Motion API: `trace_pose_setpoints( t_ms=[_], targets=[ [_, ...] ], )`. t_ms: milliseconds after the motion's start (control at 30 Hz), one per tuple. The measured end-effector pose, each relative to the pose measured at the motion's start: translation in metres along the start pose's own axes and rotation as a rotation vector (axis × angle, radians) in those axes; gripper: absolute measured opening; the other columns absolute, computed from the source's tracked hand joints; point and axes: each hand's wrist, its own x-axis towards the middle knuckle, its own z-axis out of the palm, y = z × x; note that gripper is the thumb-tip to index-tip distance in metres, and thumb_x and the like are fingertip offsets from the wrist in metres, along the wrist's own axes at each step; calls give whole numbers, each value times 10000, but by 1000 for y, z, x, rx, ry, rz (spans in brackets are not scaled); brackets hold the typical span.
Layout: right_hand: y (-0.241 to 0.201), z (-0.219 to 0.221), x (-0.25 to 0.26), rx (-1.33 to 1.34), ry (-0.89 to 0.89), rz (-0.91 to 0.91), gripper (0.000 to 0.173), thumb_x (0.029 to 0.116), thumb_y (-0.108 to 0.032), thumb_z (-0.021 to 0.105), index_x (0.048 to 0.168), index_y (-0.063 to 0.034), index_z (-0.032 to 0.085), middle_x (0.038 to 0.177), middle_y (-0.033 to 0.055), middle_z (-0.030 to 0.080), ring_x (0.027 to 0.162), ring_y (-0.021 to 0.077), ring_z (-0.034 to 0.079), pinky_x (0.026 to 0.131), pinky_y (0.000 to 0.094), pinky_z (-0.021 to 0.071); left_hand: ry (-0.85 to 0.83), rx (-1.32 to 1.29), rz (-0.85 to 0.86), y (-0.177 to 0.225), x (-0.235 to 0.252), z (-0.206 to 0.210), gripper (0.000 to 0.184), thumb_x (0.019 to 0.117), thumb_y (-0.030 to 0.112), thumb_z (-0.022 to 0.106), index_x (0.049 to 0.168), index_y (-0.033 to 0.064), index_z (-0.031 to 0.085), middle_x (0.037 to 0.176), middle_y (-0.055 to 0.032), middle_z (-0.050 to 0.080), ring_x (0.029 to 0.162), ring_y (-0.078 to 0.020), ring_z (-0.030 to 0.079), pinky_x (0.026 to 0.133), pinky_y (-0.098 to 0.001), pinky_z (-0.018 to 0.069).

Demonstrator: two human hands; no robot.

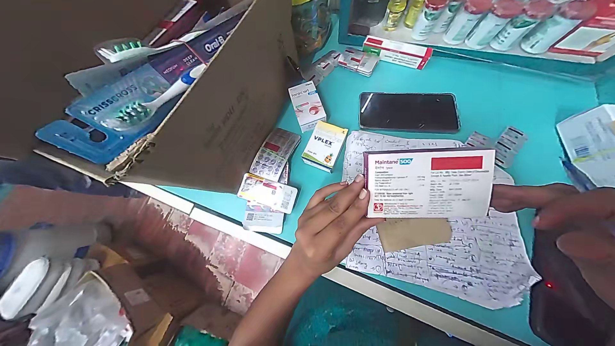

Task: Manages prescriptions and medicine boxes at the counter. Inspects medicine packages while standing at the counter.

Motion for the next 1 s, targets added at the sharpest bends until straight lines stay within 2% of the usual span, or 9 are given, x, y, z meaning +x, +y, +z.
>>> trace_pose_setpoints(
  t_ms=[567,767,1000],
  targets=[
    [-1,-1,0,2,-12,4,275,1024,-462,583,1029,-201,670,1101,-40,761,1090,129,718,964,306,594,-3,27,16,1,-1,-1,276,950,167,731,1141,-24,675,1189,-113,731,1181,-146,670,1078,-327,497],
    [2,0,0,-35,5,-15,293,1021,-488,579,1015,-205,653,1106,-39,761,1065,129,728,921,292,610,-8,29,11,0,-1,0,283,956,176,726,1162,-12,676,1205,-105,728,1180,-149,670,1077,-330,498],
    [3,1,-1,-25,24,-11,262,1018,-475,590,1015,-222,658,1093,-50,765,1071,140,729,924,298,612,-7,25,6,-1,-1,1,275,952,172,730,1150,-12,678,1187,-101,733,1172,-144,673,1077,-322,497]
  ],
)
